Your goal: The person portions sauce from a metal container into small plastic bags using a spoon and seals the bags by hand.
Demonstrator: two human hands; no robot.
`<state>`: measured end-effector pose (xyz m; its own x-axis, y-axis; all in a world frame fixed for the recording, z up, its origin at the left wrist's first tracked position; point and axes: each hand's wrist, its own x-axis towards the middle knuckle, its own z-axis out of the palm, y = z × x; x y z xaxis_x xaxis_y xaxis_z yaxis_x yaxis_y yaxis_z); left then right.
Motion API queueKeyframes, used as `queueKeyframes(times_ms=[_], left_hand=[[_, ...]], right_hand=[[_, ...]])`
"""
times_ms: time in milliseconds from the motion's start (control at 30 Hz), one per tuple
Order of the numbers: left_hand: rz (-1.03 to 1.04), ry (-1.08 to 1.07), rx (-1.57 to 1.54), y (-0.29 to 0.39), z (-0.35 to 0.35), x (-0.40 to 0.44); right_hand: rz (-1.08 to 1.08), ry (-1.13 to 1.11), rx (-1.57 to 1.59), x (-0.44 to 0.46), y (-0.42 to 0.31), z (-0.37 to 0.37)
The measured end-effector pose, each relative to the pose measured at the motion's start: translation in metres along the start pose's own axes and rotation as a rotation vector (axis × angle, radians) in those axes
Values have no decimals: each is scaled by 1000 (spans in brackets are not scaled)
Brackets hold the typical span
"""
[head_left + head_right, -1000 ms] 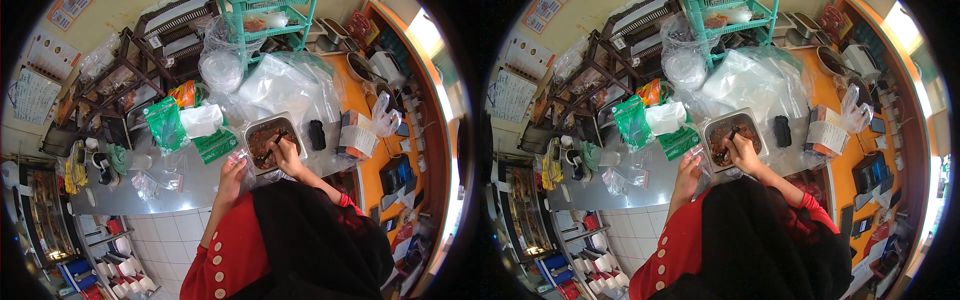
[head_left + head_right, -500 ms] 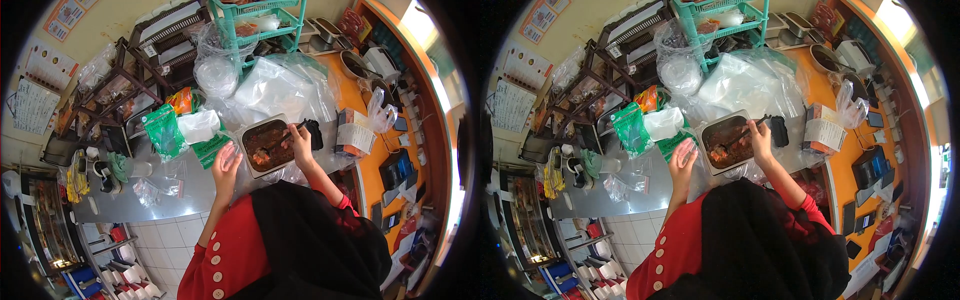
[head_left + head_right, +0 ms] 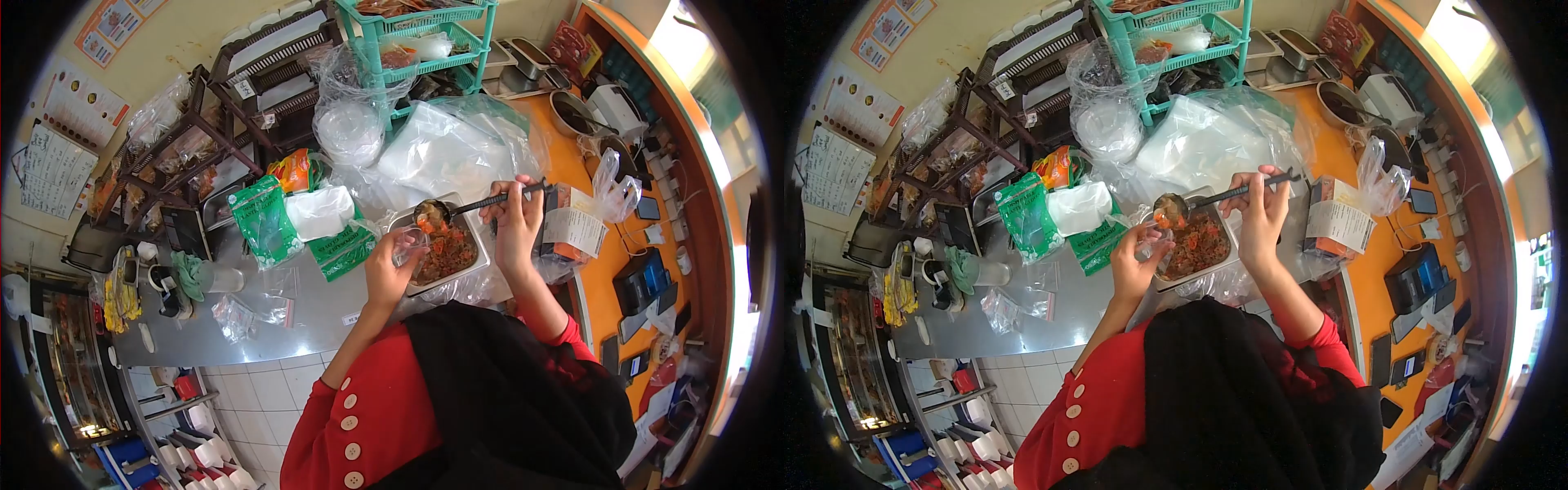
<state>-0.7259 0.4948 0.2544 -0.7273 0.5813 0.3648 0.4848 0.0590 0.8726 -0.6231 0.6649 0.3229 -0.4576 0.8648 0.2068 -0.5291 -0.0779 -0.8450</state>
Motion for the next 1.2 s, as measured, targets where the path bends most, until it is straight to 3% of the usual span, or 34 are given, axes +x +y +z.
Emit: queueKeyframes(times_ms=[167, 300, 333, 400, 667, 800, 933, 1033, 1200], left_hand=[[-160, -47, -219, 8, 8, 2], [-337, -87, -173, 17, 11, 5], [-329, -99, -263, 15, 13, 5], [-306, -121, -439, 10, 15, 6], [-240, -172, -229, 16, 11, 13], [-249, -167, -275, 6, 13, 12], [-194, -142, -143, 7, 14, 12], [-80, -96, 30, 18, 7, 16], [54, -51, 210, 17, 5, 15]], right_hand=[[-402, -179, -222, -29, 6, -2], [-633, -421, -198, -35, 6, -7], [-712, -524, -339, -33, 0, -14], [-766, -582, -320, -30, -4, -14], [-892, -660, -301, -18, -22, -14], [-890, -804, -394, -20, -29, -16], [-724, -478, -297, -20, -23, -10], [-404, -74, -394, -13, -16, -19], [5, 81, -233, -13, 1, -30]])
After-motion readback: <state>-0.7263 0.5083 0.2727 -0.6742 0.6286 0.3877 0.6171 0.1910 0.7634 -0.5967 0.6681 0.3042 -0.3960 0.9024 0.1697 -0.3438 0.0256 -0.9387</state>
